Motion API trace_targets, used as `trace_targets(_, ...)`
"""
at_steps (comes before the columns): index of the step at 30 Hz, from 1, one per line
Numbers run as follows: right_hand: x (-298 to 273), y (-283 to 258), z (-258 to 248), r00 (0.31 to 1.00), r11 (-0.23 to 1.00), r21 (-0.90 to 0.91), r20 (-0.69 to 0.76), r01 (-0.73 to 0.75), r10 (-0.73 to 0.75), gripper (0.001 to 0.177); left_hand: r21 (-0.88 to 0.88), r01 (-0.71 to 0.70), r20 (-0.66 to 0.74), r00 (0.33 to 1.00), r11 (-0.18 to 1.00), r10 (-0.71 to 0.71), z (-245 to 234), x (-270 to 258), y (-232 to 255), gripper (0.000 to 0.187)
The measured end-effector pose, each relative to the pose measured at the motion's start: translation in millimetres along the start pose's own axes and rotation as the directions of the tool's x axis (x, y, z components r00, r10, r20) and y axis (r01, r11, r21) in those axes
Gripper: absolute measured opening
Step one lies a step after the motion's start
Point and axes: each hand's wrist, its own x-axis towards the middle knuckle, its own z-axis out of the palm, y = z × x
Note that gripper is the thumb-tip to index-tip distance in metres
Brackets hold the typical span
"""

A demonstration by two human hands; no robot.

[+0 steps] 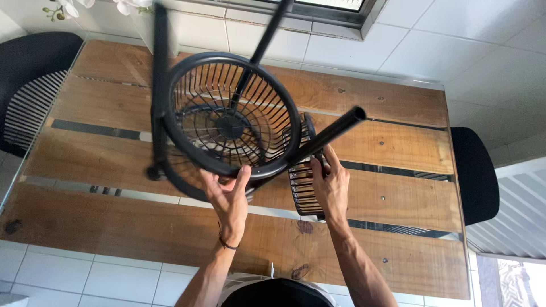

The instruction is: The person assembles a black metal plant stand on a wooden table. They attach circular wire baskets to vertical poles, connect horizontal support bars, and secure the structure by hand. The stand is completed and left upright on the table.

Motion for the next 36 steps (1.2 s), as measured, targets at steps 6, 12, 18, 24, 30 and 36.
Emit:
trace_targets(6, 6, 13, -1, 0.992, 0.994, -0.07, -0.086, 0.086, -0.092, 0.051, 0.22, -0.123, 0.167, 0.982, 0.968, 0.087, -8, 22, 14, 0.059)
trace_targets(12, 15, 47, -19, 0.973, 0.997, -0.07, -0.229, -0.025, 0.008, 0.05, 0.273, -0.259, 0.303, 0.937, 0.927, 0.173, -29, 32, -7, 0.039)
trace_targets(18, 8, 77, -42, 0.884, 0.952, 0.1, -0.409, 0.29, -0.226, 0.044, 0.44, -0.283, 0.379, 0.919, 0.852, 0.109, -57, 28, -44, 0.033)
trace_targets(24, -11, 89, -51, 0.89, 0.889, 0.346, -0.437, 0.3, -0.13, 0.043, 0.552, -0.496, 0.54, 0.825, 0.67, 0.167, -81, 10, -77, 0.033)
trace_targets(30, -37, 91, -54, 0.898, 0.849, 0.45, -0.435, 0.276, -0.062, 0.044, 0.639, -0.405, 0.494, 0.868, 0.654, 0.054, -94, -1, -109, 0.028)
trace_targets(36, -54, 91, -60, 0.898, 0.83, 0.494, -0.439, 0.26, -0.02, 0.045, 0.665, -0.433, 0.502, 0.862, 0.609, 0.064, -98, -13, -112, 0.03)
